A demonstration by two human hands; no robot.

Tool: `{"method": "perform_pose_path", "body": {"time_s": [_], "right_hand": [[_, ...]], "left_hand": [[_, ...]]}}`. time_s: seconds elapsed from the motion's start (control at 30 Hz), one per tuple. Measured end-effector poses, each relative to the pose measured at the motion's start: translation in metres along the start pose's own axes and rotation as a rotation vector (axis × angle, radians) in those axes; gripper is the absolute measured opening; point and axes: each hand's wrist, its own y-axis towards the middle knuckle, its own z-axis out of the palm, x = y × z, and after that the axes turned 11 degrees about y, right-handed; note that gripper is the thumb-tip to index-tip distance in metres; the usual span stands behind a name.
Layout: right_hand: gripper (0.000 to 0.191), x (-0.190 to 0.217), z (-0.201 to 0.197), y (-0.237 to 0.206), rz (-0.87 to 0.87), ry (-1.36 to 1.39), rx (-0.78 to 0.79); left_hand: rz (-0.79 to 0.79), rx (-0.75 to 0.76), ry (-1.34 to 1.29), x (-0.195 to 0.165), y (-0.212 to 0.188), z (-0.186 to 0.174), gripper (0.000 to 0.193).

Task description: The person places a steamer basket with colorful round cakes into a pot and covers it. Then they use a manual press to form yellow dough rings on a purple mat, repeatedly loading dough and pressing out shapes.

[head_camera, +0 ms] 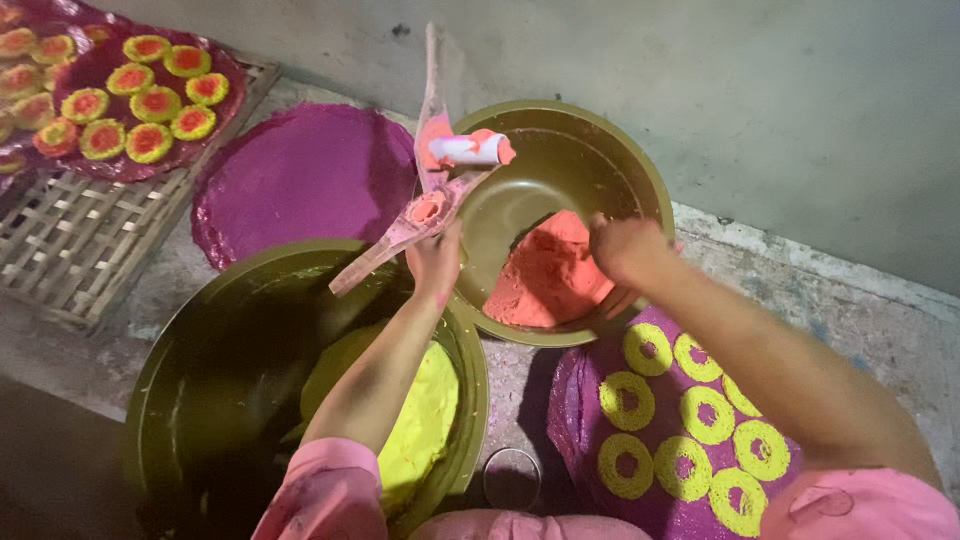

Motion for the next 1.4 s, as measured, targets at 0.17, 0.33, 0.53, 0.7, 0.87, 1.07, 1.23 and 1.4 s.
{"method": "perform_pose_path", "body": {"time_s": [0.17,0.33,0.53,0.7,0.87,1.07,1.23,1.4], "right_hand": [[0.028,0.046,-0.03,0.037,-0.162,-0.157,0.118],[0.031,0.083,-0.005,0.07,-0.323,-0.544,0.215],[0.027,0.087,0.001,0.051,-0.403,-0.218,0.333],[0.029,0.082,0.007,-0.001,-0.421,-0.064,0.333],[0.035,0.035,-0.024,-0.058,-0.448,0.555,0.365],[0.038,-0.019,-0.079,-0.137,-0.228,1.118,0.336],[0.033,-0.006,-0.118,-0.165,-0.302,1.005,0.416],[0.03,0.08,-0.134,-0.2,-0.387,0.007,-0.022]], "left_hand": [[0.169,-0.034,0.083,0.017,0.013,0.017,0.035],[0.245,-0.087,0.213,0.026,0.018,0.025,0.039],[0.097,-0.052,0.188,0.024,0.015,0.024,0.043],[0.046,-0.031,0.064,0.017,0.016,0.022,0.042],[0.184,-0.082,0.077,0.0,0.016,0.006,0.045],[0.358,0.102,-0.057,-0.046,-0.029,-0.042,0.068],[0.65,0.3,0.236,-0.094,-0.097,-0.085,0.072],[0.92,0.196,0.462,-0.124,-0.127,-0.107,0.058]]}}
